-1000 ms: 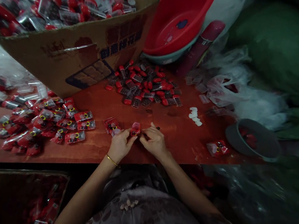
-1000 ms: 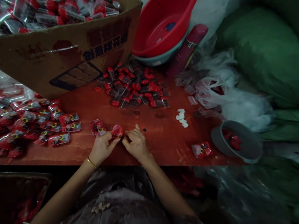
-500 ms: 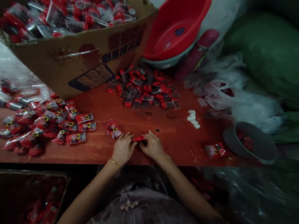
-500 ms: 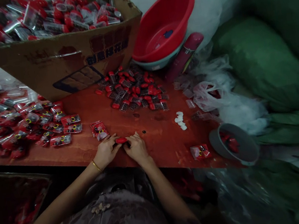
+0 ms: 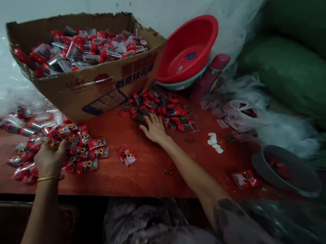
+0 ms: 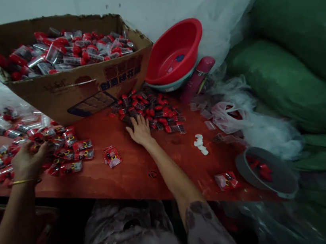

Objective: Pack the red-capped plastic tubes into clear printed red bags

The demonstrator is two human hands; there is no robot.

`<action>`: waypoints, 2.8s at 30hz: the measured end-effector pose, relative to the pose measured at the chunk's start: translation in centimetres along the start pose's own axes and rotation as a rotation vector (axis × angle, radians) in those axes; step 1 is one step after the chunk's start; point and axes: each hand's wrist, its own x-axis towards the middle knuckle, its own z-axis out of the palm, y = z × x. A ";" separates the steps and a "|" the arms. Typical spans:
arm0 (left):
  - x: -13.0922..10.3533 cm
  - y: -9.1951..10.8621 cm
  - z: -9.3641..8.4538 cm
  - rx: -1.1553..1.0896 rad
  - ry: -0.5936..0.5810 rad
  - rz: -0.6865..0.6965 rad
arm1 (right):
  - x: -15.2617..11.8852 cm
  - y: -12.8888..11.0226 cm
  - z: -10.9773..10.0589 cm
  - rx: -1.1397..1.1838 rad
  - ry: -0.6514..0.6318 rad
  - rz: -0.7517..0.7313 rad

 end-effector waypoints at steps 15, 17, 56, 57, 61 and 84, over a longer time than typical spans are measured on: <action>-13.3 6.7 8.1 -0.105 -0.449 0.821 | -4.5 2.2 -1.0 -0.039 -0.186 -0.224; -14.0 6.3 8.4 -0.086 -0.440 0.799 | -6.0 2.8 -1.5 -0.030 -0.193 -0.233; -13.1 8.5 7.8 0.000 -0.459 0.636 | -11.8 -7.8 0.2 0.151 -0.176 0.024; -13.0 8.7 7.8 -0.001 -0.467 0.601 | -11.8 -7.7 0.3 0.162 -0.167 0.028; -12.5 8.9 7.8 -0.114 -0.471 0.529 | -12.0 -7.3 -0.3 0.256 -0.065 0.021; -20.0 10.5 5.0 -1.415 -0.772 -0.623 | -12.9 -8.9 -1.7 0.679 0.237 0.191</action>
